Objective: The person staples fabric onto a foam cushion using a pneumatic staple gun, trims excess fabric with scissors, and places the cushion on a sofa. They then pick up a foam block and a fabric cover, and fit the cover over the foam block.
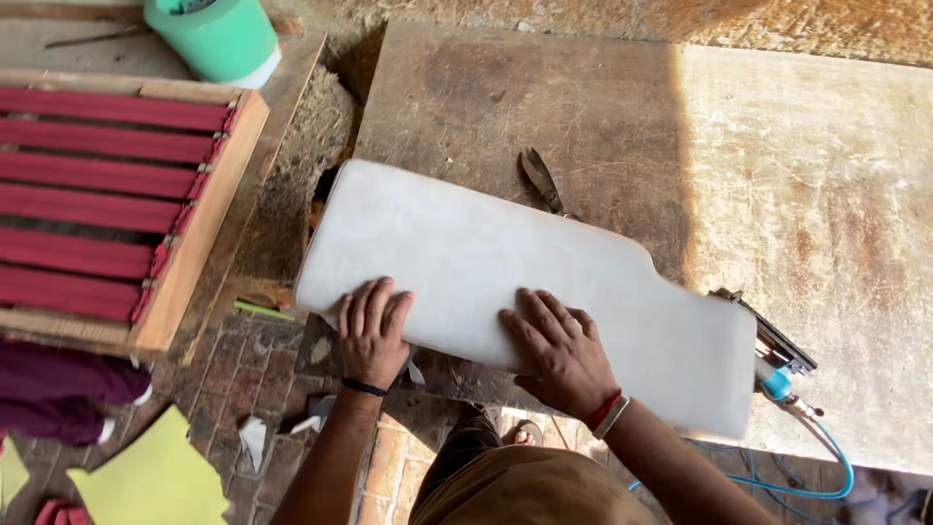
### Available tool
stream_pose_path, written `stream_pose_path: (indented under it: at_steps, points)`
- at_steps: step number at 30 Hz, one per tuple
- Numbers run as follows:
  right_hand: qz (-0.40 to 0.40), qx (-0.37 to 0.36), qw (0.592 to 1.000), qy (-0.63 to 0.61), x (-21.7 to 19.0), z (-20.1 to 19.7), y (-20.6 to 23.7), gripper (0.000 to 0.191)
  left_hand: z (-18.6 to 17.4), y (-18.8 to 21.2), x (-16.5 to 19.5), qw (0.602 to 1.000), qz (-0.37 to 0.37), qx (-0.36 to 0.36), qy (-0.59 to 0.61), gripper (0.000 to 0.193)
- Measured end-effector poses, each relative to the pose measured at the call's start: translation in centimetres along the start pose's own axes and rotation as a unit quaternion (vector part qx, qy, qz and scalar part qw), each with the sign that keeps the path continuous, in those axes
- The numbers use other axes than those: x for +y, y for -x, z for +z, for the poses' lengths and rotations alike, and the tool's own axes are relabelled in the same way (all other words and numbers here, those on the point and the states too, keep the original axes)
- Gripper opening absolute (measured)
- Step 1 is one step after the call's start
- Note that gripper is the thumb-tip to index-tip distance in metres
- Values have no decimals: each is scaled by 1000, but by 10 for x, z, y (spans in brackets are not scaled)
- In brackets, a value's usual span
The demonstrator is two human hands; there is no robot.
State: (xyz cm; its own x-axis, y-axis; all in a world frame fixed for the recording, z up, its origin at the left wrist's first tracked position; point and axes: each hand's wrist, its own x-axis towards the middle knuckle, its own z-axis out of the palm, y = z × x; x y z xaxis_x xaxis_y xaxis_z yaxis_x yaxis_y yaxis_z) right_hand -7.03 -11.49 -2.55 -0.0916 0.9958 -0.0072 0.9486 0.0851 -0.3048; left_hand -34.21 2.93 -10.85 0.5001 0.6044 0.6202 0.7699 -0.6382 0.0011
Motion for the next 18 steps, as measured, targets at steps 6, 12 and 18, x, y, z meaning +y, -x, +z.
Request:
stream_pose_path:
  at_steps: [6, 12, 18]
  points:
    - [-54, -120, 982, 136, 21, 63, -6, 82, 32, 71, 4, 905, -281, -278, 157, 70]
    - [-73, -24, 991, 114, 30, 78, -20, 81, 48, 102, 56, 828, -337, -318, 315, 84]
    - [94, -79, 988, 94, 39, 37, -70, 87, 78, 55, 67, 914, -282, -185, 224, 79]
